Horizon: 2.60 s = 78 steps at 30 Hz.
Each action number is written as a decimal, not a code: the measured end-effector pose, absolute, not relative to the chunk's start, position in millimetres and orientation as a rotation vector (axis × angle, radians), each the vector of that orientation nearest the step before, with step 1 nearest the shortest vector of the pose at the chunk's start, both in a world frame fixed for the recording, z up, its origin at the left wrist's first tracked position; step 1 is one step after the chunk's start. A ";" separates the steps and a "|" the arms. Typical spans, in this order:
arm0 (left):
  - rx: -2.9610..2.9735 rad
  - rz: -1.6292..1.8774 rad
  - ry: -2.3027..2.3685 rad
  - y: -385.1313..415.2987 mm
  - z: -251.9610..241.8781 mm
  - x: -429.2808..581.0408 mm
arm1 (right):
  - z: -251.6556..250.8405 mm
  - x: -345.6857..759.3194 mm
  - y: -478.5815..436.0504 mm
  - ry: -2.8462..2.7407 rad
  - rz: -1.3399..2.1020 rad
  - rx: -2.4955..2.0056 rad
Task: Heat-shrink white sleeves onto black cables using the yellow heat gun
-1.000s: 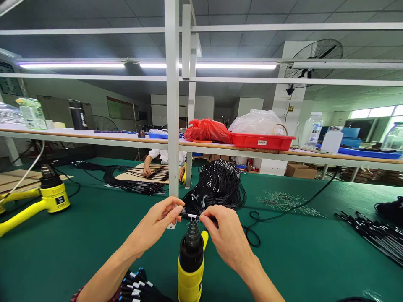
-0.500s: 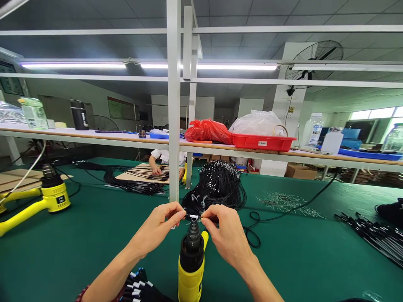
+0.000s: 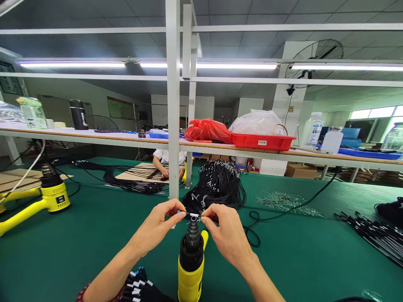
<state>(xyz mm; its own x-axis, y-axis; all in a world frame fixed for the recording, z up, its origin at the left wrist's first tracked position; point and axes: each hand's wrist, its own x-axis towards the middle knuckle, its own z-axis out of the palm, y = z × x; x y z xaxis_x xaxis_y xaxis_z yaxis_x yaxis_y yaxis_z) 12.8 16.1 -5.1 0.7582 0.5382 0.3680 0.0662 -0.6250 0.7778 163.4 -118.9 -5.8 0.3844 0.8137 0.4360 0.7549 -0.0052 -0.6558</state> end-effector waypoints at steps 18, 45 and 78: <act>2.161 0.770 0.523 17.2 -10.3 12.1 | -6.4 159.4 -121.1 -1.434 0.063 -1.836; 2.227 0.773 0.532 20.7 -10.1 15.8 | -4.9 161.5 -120.7 -1.452 0.061 -1.796; 2.166 0.813 0.562 15.8 -6.0 11.8 | -10.6 161.7 -116.9 -1.410 0.042 -1.753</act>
<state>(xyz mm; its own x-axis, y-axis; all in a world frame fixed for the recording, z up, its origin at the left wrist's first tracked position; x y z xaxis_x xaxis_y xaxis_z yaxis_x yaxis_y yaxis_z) 11.8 15.8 -6.0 0.7026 0.6061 0.3729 0.1351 -0.6281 0.7663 161.7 -116.9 -10.6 0.3599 0.8096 0.4637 0.7803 0.0112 -0.6253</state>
